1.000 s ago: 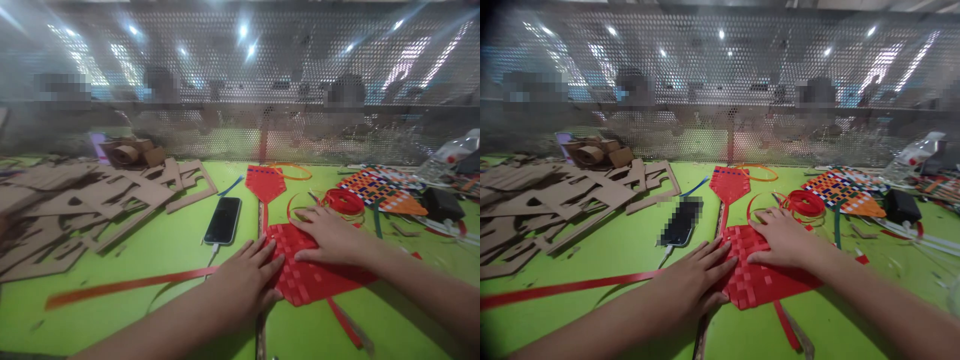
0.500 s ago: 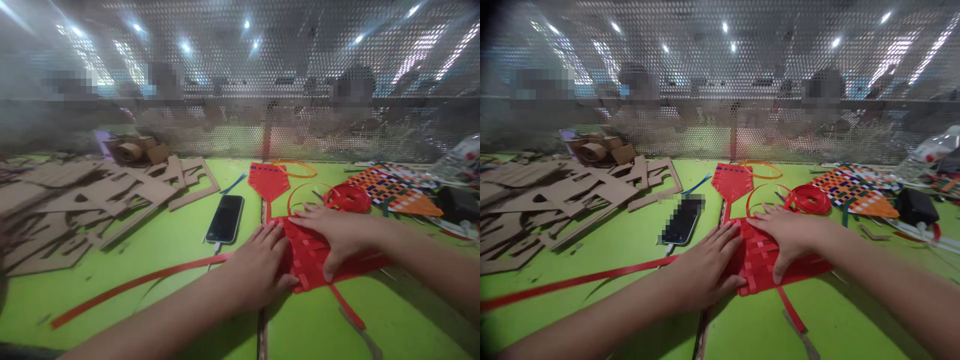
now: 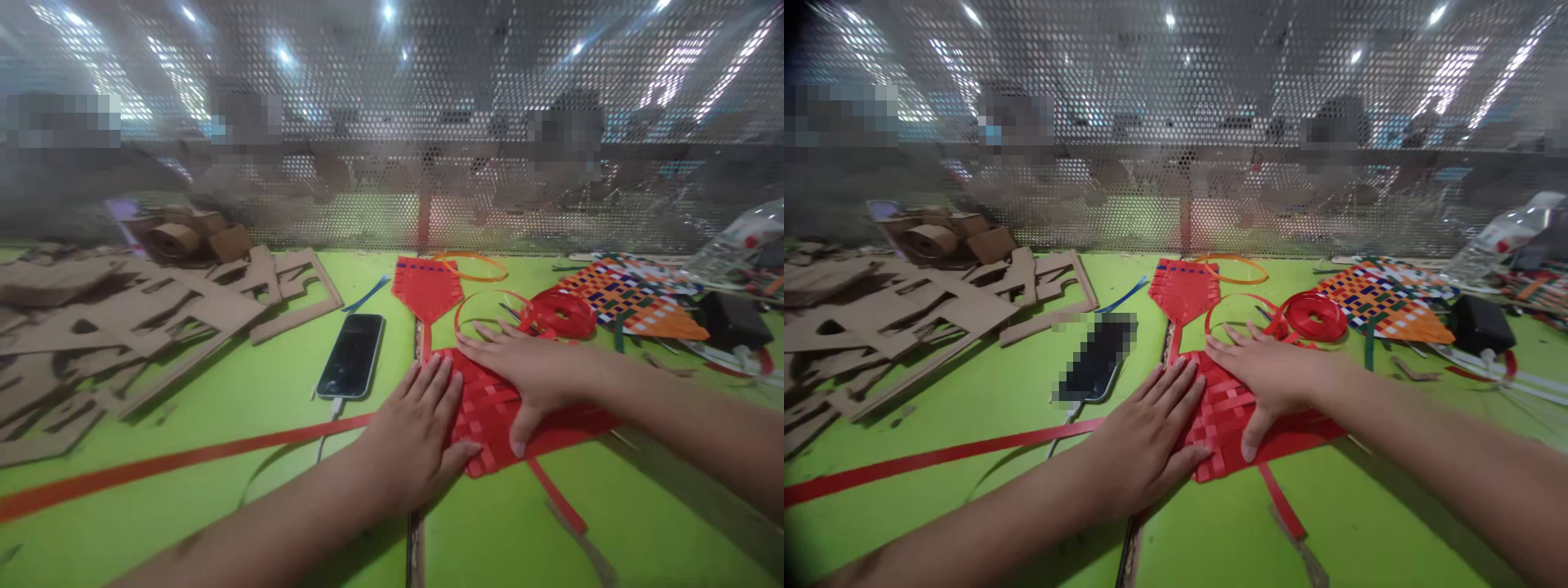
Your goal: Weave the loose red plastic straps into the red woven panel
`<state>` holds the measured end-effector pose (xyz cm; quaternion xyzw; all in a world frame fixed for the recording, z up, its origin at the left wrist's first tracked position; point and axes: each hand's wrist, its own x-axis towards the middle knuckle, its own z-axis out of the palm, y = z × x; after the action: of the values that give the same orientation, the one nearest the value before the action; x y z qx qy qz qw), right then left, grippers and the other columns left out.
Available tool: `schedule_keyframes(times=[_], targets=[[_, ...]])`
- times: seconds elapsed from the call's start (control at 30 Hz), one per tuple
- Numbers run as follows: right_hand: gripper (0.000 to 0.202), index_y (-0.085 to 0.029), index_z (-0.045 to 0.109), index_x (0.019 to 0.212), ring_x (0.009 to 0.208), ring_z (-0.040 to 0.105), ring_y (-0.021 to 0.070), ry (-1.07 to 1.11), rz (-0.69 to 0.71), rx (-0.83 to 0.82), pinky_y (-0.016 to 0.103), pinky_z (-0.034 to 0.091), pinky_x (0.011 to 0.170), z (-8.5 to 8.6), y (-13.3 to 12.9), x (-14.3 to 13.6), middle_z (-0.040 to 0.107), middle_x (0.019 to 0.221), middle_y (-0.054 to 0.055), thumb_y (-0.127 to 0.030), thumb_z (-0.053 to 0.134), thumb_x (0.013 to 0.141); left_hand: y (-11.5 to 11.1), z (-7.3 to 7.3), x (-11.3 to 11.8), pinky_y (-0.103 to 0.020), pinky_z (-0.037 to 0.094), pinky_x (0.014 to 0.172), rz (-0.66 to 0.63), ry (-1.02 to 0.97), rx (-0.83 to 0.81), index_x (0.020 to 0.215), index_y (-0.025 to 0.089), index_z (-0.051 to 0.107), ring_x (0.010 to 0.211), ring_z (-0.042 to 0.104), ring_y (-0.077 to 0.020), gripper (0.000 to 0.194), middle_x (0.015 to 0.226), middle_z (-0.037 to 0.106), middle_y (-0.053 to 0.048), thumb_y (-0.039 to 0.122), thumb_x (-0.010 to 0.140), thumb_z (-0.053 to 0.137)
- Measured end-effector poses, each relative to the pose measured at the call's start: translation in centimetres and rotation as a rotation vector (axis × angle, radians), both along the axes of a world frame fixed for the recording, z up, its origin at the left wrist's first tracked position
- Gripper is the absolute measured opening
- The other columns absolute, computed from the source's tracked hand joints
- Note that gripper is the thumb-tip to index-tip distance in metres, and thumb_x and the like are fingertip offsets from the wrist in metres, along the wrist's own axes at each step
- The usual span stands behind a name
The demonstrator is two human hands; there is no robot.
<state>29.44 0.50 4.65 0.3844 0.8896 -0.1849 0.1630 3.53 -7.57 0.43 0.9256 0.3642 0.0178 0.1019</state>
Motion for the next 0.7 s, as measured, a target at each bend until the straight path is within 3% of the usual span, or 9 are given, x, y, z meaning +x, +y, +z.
schedule_keyframes(times=[0.27,0.47,0.7], targets=[[0.17,-0.019,0.012,0.177,0.163,-0.003,0.0575,-0.005,0.029,-0.038,0.075,0.002,0.131,1.0,-0.9,0.4,0.008,0.182,0.022,-0.064,0.102,0.041,0.0,-0.4,0.0,-0.058,0.015,0.137,0.006,-0.027,0.028,0.172,0.007,0.024,0.167,0.005,-0.0371,0.088,0.177,0.008,-0.017,0.071,0.112,0.021],[0.176,-0.02,0.009,0.177,0.162,-0.005,0.0593,-0.031,0.017,-0.077,0.077,0.003,0.129,0.6,-0.6,-0.3,0.005,0.182,0.023,-0.062,0.104,0.035,0.0,-0.2,0.1,-0.058,0.013,0.137,0.007,-0.014,0.013,0.173,0.007,0.021,0.167,0.002,-0.0365,0.089,0.177,0.006,-0.017,0.071,0.112,0.018],[0.17,-0.013,0.009,0.177,0.164,0.001,0.0559,0.016,0.068,-0.075,0.073,0.001,0.131,0.6,-0.5,-1.0,0.002,0.181,0.028,-0.069,0.1,0.045,-0.1,-0.4,0.2,-0.058,0.012,0.137,0.011,-0.009,0.022,0.172,0.006,0.022,0.167,0.002,-0.0371,0.09,0.177,0.007,-0.018,0.072,0.111,0.016]])
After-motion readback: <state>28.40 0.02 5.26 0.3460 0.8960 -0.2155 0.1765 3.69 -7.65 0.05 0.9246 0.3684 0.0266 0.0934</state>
